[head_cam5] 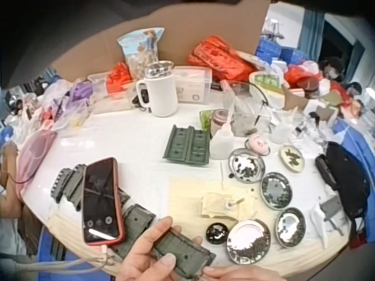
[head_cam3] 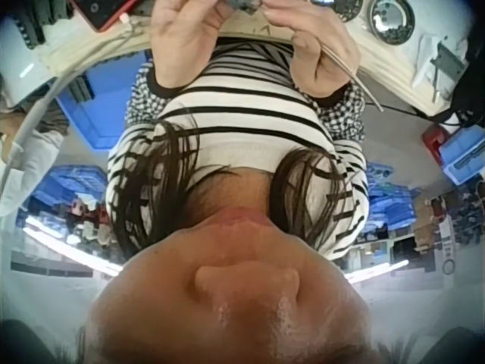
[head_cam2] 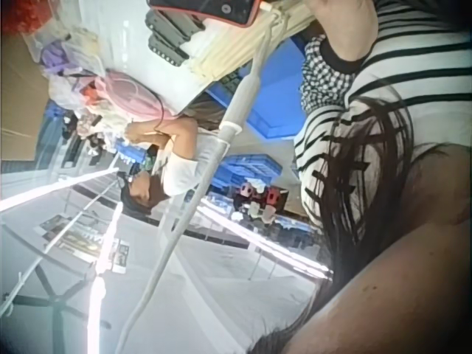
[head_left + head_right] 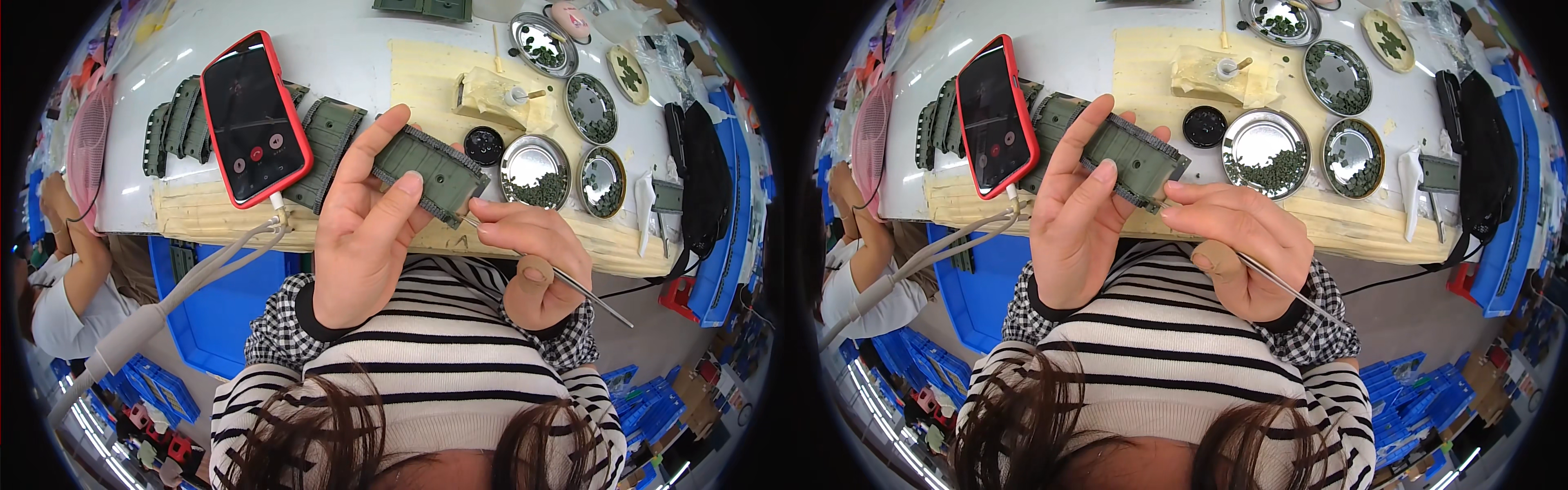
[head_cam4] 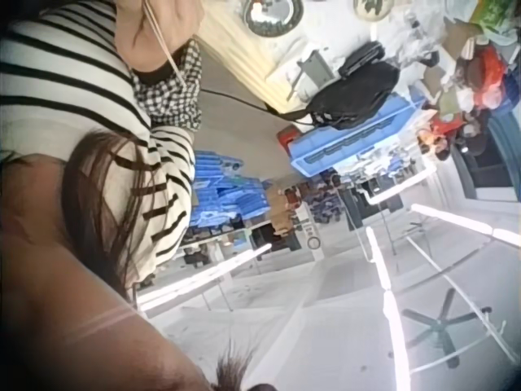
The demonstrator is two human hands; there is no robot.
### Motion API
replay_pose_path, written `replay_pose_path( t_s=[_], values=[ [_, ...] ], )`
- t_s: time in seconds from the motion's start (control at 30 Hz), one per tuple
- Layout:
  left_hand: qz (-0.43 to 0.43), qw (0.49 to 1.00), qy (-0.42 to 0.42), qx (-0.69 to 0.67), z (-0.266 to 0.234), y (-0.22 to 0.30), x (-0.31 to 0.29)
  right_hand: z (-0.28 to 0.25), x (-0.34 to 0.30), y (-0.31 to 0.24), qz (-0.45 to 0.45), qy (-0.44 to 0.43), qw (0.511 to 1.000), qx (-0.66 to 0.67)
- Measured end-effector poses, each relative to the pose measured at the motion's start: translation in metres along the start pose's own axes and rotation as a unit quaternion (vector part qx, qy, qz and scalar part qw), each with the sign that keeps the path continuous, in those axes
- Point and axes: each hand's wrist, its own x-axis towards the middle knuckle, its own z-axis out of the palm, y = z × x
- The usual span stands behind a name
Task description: Assemble small plastic parts onto a toy tank chassis using tweezers.
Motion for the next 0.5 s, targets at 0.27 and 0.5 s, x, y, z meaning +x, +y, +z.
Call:
replay_pose_path(
  t_s=[0.27, 0.5],
  values=[
    [0.007, 1.0, 0.005, -0.012, 0.0002, -0.0025, -0.0001, -0.0033, 0.0013, -0.0024, -0.011, -0.035, 0.998, -0.044],
    [0.021, 1.0, 0.0, -0.01, 0.0015, -0.0018, -0.0006, -0.0019, 0.0016, -0.0021, -0.043, -0.038, 0.997, -0.06]
  ],
)
